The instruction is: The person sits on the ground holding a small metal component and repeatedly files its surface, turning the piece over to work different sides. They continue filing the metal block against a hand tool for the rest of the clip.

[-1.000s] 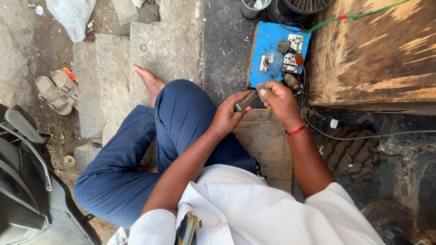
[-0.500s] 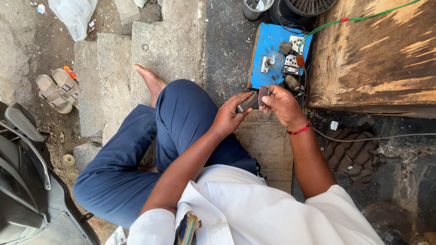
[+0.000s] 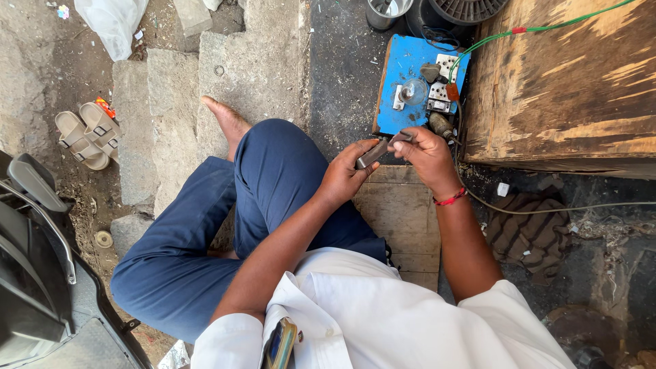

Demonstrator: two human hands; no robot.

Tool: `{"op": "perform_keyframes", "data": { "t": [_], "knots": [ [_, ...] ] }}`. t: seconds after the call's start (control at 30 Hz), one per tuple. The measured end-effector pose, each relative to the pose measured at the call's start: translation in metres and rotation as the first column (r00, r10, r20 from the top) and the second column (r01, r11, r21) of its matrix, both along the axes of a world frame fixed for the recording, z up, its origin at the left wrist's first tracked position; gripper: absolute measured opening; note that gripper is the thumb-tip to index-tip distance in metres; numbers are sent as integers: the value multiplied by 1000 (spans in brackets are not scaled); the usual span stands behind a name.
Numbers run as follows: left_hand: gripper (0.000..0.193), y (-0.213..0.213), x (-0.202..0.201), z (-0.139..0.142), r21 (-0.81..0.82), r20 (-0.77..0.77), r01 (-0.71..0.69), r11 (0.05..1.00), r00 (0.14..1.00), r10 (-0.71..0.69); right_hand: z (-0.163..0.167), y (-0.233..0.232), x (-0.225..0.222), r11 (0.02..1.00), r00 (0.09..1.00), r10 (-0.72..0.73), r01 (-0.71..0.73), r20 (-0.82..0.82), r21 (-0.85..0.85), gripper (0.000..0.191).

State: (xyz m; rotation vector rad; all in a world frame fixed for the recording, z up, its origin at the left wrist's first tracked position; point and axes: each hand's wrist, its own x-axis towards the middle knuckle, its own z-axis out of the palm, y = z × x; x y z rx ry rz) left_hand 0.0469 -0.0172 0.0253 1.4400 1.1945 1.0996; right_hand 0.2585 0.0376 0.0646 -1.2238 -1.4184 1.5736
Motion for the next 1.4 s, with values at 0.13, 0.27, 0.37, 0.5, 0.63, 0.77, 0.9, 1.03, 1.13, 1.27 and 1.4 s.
{"op": "perform_keyframes", "data": {
  "t": [0.13, 0.27, 0.37, 0.5, 0.63, 0.77, 0.9, 1.03, 1.13, 1.27, 1.4],
  "knots": [
    [46, 0, 1, 0, -6, -16, -8, 1000, 1000, 8, 15, -4, -17, 917, 955, -37, -85, 295, 390, 14],
    [45, 1, 1, 0, -23, -30, -20, 1000, 999, 19, 29, -10, -33, 840, 884, -113, -158, 453, 519, 11],
    [44, 0, 1, -3, -19, -43, -22, 1000, 999, 21, 35, -14, -41, 775, 837, -123, -254, 533, 578, 11],
    [44, 0, 1, -6, 17, -57, -30, 999, 998, 31, 38, -13, -43, 656, 809, -148, -351, 569, 669, 13],
    [42, 0, 1, -6, -14, -66, -31, 999, 997, 30, 37, -10, -42, 715, 789, -161, -321, 593, 621, 10],
    [35, 0, 0, -5, -54, -51, -23, 998, 998, 21, 33, -10, -43, 688, 823, -139, -319, 550, 652, 10],
    [42, 1, 0, -6, 29, -30, -46, 999, 998, 47, 31, -10, -44, 766, 810, -218, -204, 545, 610, 9],
    [32, 0, 0, -9, 60, -57, -20, 998, 998, 24, 31, -9, -44, 719, 839, -129, -288, 528, 633, 11],
    [39, 2, 1, -9, 60, -61, -36, 998, 997, 40, 30, -7, -42, 755, 823, -168, -246, 543, 607, 11],
    [40, 1, -2, -7, 52, -41, -27, 998, 999, 29, 29, -3, -38, 825, 858, -125, -190, 498, 533, 11],
    [39, 1, 0, -7, 34, -22, -17, 999, 1000, 17, 29, -9, -39, 833, 877, -111, -175, 468, 526, 12]
  ]
}}
